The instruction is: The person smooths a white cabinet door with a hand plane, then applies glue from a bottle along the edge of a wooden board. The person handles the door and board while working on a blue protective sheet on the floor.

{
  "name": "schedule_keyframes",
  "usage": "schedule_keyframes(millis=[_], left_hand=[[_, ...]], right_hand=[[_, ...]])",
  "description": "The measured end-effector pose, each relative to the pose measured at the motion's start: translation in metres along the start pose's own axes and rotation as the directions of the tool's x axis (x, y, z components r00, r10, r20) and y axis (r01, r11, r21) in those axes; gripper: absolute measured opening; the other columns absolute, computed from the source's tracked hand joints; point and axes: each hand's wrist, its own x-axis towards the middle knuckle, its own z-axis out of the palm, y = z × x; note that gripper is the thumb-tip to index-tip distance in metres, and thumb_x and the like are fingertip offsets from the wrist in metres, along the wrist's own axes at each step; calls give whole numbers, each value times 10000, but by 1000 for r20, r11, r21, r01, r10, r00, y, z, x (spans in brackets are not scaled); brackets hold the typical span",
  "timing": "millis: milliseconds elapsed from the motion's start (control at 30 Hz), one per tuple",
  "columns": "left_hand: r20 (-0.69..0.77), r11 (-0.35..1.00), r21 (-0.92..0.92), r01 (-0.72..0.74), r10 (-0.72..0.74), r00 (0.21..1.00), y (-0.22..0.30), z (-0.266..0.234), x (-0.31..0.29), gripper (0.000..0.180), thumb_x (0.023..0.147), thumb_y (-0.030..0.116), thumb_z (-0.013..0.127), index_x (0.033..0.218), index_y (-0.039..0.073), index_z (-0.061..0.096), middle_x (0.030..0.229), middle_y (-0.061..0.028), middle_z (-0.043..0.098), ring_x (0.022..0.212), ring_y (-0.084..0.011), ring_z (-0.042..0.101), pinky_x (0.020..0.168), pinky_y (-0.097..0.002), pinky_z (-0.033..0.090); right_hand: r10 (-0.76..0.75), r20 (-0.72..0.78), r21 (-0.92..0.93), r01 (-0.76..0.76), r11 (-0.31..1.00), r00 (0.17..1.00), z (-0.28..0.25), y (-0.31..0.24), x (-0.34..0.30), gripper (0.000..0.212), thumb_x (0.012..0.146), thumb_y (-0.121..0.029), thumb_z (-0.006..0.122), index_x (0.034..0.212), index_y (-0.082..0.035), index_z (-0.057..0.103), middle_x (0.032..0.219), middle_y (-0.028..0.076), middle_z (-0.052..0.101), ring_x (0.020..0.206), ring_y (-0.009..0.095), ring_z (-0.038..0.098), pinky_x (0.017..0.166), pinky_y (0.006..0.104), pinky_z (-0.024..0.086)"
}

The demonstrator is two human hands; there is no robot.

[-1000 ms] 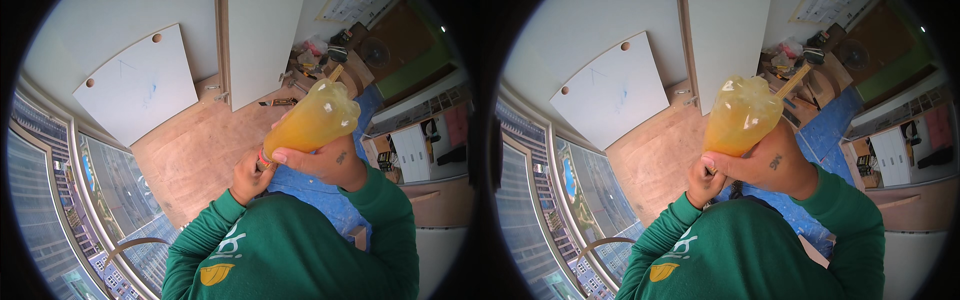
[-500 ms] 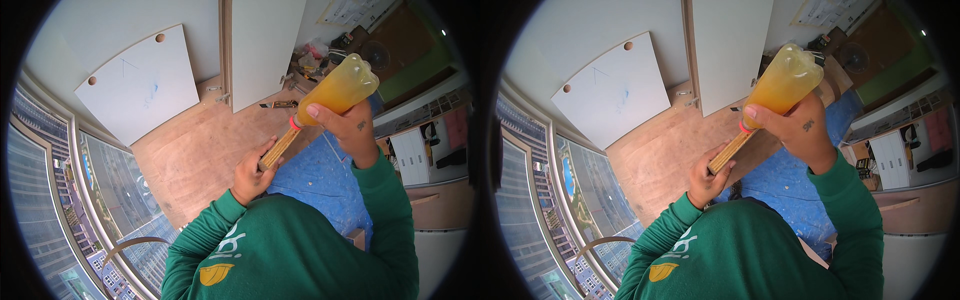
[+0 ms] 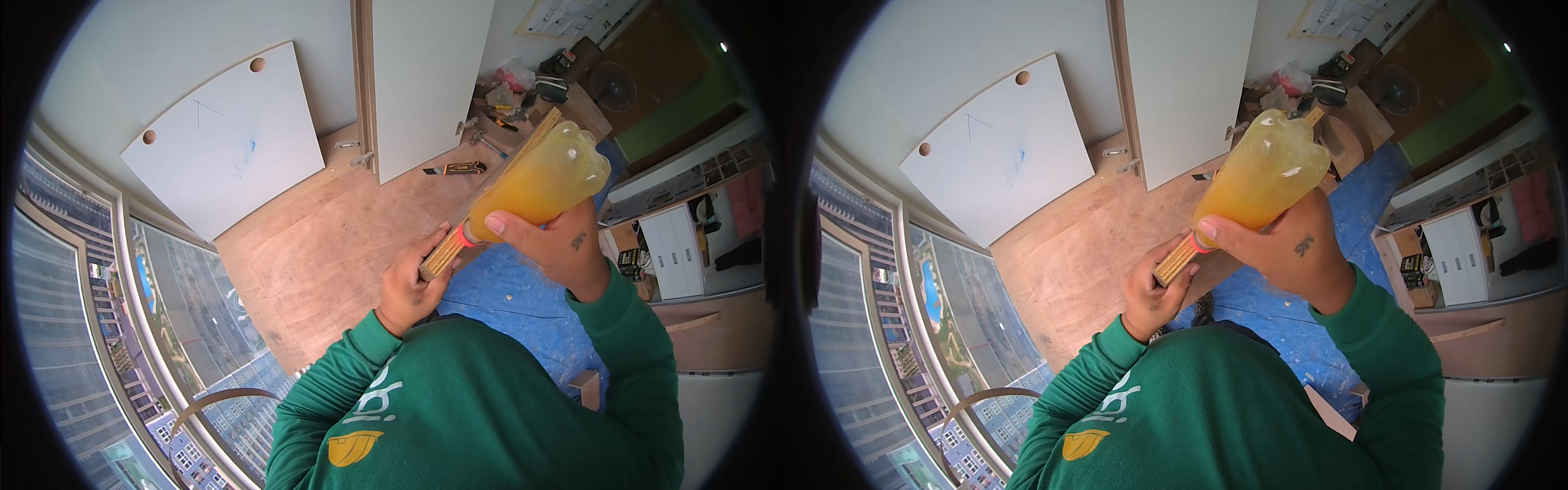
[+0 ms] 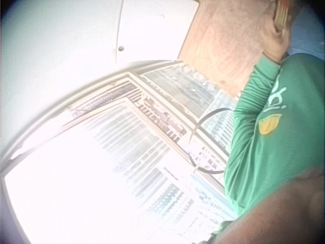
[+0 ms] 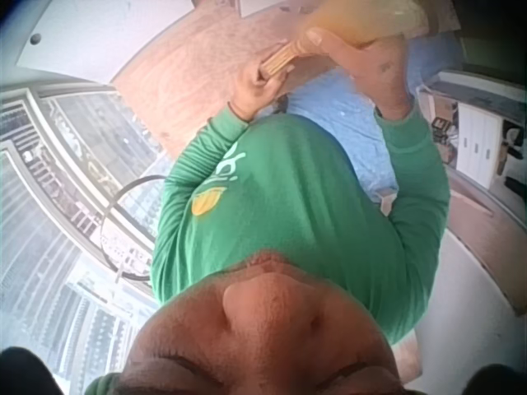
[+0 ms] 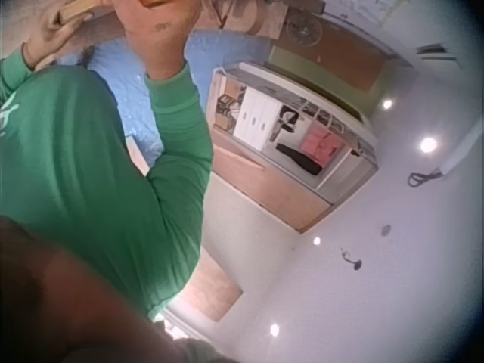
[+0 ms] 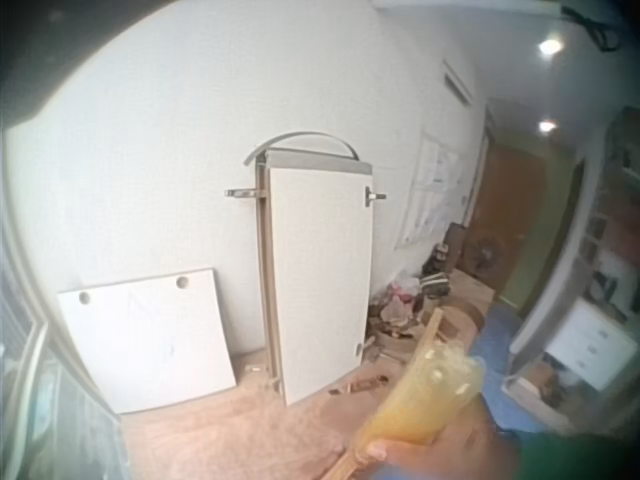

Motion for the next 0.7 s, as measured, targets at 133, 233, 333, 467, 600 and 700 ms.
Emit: schedule_keyframes(millis=[133, 233, 333, 467, 600, 700], left_hand=[[-16, 1000, -19, -19, 19, 1000, 0, 2, 0, 428, 945, 74, 850, 1330, -27, 693, 1305, -182, 783, 1108, -250, 791, 960, -342, 604], [-1, 1000, -15, -1, 1, 1000, 1, 0, -1, 417, 949, 73, 847, 1320, -35, 692, 1320, -188, 777, 1117, -251, 789, 966, -343, 603], [17, 1000, -8, 17, -16, 1000, 1, -1, -2, 409, 951, 72, 846, 1311, -43, 688, 1334, -196, 770, 1126, -254, 786, 973, -344, 602], [-1, 1000, -19, -5, 5, 1000, 2, 2, -2, 409, 951, 75, 848, 1308, -45, 687, 1329, -201, 770, 1137, -254, 783, 977, -346, 601], [0, 1000, -12, -14, 14, 1000, 3, 4, -2, 420, 946, 78, 853, 1310, -46, 683, 1336, -207, 767, 1152, -259, 782, 984, -351, 600], [15, 1000, -3, -18, 18, 1000, 4, 4, -3, 432, 942, 76, 856, 1316, -46, 677, 1328, -209, 769, 1147, -269, 787, 983, -355, 602]], right_hand=[[106, 1, 10, -106, 994, 994, -10, -1, 8, 214, 867, -59, 885, 1027, -18, 749, 944, 54, 777, 846, 139, 726, 767, 319, 585], [47, 53, 74, -51, 996, 997, 0, -5, -4, 203, 885, -71, 870, 1037, -19, 746, 957, 58, 778, 838, 143, 726, 764, 319, 583], [-88, 89, -30, 91, 995, 992, 2, -5, -11, 180, 907, -83, 853, 1038, -20, 747, 952, 61, 777, 834, 144, 728, 758, 318, 581], [18, -18, -142, -21, 990, 1000, -20, 6, 6, 197, 907, -83, 856, 1055, -21, 743, 945, 62, 774, 838, 137, 727, 761, 317, 582], [41, -115, 18, -39, 999, 992, -35, 18, 14, 204, 928, -113, 854, 1060, -7, 741, 976, 49, 762, 879, 126, 700, 806, 301, 572], [25, -134, 2, -25, 1000, 991, -39, 22, 15, 195, 942, -123, 844, 1053, -4, 736, 983, 43, 755, 895, 121, 693, 815, 294, 568]])
